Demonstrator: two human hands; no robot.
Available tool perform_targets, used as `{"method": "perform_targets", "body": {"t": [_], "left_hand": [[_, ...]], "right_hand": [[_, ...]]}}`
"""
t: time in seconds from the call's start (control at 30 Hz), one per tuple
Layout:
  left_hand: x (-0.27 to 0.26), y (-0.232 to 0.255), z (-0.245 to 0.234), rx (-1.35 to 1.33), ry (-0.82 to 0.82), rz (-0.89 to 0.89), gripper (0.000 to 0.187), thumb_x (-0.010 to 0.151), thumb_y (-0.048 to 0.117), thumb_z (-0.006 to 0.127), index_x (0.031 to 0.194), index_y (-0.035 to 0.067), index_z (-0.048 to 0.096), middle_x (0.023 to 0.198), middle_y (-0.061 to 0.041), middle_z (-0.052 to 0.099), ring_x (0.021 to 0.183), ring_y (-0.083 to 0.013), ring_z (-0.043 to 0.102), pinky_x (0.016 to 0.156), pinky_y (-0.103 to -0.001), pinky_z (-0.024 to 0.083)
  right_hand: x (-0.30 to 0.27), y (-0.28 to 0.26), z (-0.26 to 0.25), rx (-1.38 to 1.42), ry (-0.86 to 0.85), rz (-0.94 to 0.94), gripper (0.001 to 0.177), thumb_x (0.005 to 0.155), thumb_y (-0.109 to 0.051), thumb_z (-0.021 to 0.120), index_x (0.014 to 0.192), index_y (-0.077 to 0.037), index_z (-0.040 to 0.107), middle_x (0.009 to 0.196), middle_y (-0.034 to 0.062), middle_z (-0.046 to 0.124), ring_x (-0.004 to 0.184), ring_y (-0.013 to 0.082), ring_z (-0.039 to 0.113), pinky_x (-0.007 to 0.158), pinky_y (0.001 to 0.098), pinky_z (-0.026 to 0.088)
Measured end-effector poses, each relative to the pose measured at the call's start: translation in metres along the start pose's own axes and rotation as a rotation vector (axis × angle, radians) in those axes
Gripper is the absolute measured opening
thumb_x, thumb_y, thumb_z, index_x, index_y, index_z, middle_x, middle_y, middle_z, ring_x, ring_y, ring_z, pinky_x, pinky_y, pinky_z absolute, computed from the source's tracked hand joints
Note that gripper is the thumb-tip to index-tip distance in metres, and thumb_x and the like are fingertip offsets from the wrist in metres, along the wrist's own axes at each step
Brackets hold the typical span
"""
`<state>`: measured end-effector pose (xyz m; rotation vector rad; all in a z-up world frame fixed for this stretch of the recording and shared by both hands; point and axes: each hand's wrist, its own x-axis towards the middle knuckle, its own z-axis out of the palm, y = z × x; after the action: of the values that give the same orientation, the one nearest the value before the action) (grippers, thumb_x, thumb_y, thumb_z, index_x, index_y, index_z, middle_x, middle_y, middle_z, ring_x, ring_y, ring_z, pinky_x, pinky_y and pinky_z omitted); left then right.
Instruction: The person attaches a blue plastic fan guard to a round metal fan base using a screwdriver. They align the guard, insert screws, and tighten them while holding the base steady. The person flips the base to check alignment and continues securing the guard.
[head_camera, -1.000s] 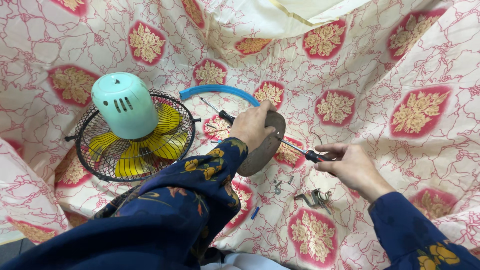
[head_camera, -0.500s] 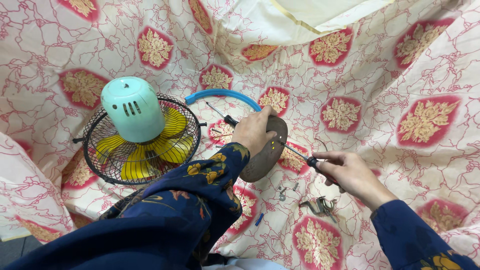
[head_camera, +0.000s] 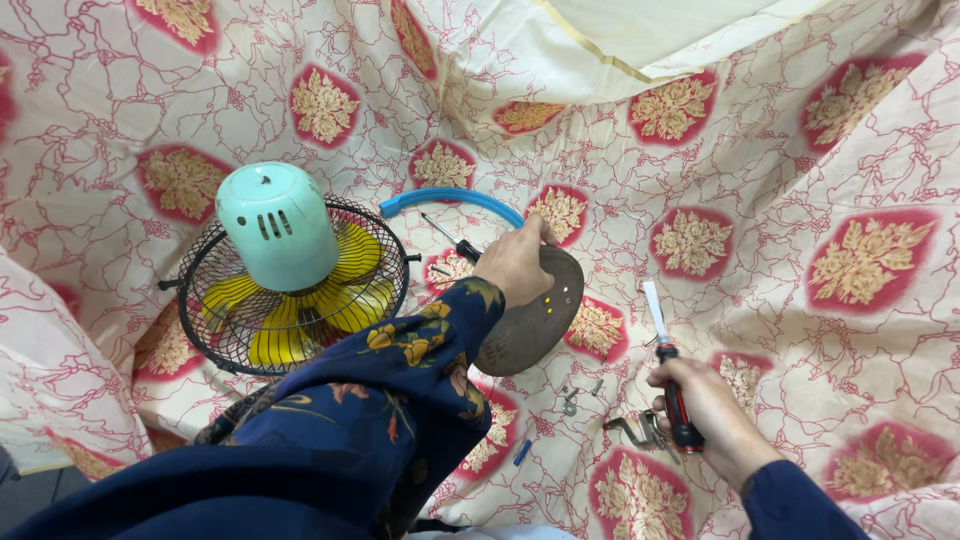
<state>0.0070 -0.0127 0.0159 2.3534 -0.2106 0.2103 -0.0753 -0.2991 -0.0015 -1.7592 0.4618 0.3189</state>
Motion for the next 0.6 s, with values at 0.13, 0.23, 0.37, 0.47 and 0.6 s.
{"method": "perform_targets", "body": {"t": [0.13,0.23,0.37,0.47,0.6], "left_hand": [[0.026,-0.004,0.003,-0.048,-0.159,-0.099,0.057,0.064,0.023,0.084,0.115,0.006,0.065,0.11,-0.015,0.072,0.108,-0.0283,0.068,0.094,-0.037,0.053],[0.039,-0.004,0.007,-0.061,-0.329,-0.155,0.052,0.062,0.024,0.082,0.107,0.001,0.074,0.105,-0.016,0.075,0.101,-0.0271,0.073,0.088,-0.035,0.056],[0.049,-0.008,0.008,-0.08,-0.47,-0.182,0.047,0.063,0.026,0.078,0.1,-0.002,0.08,0.1,-0.017,0.077,0.095,-0.0265,0.073,0.084,-0.034,0.056],[0.052,-0.012,0.011,-0.122,-0.506,-0.128,0.049,0.063,0.024,0.078,0.106,0.001,0.075,0.104,-0.017,0.076,0.097,-0.0253,0.071,0.084,-0.035,0.055],[0.053,-0.013,0.01,-0.157,-0.528,-0.082,0.049,0.062,0.021,0.078,0.107,0.002,0.073,0.102,-0.016,0.076,0.097,-0.0249,0.071,0.084,-0.035,0.055]], "right_hand": [[0.025,0.005,0.013,0.237,-0.036,0.045,0.027,0.093,-0.015,0.077,0.104,-0.002,0.056,0.077,0.0019,0.056,0.061,0.0095,0.051,0.048,0.025,0.041],[0.043,0.001,0.033,0.09,-0.039,0.032,0.021,0.087,-0.014,0.074,0.104,-0.009,0.063,0.072,0.0019,0.054,0.054,0.0113,0.049,0.044,0.0284,0.036],[0.067,-0.007,0.054,0.166,-0.211,-0.09,0.026,0.08,-0.003,0.074,0.102,-0.009,0.062,0.071,0.0021,0.057,0.052,0.0103,0.051,0.045,0.0281,0.043],[0.085,-0.015,0.056,0.159,-0.335,-0.142,0.033,0.079,0.0,0.075,0.1,-0.01,0.051,0.072,0.0038,0.057,0.051,0.0126,0.052,0.044,0.0283,0.04],[0.103,-0.031,0.053,0.163,-0.443,-0.13,0.03,0.08,0.0,0.071,0.102,-0.008,0.053,0.078,0.0052,0.064,0.055,0.0113,0.054,0.048,0.0254,0.043]]}}
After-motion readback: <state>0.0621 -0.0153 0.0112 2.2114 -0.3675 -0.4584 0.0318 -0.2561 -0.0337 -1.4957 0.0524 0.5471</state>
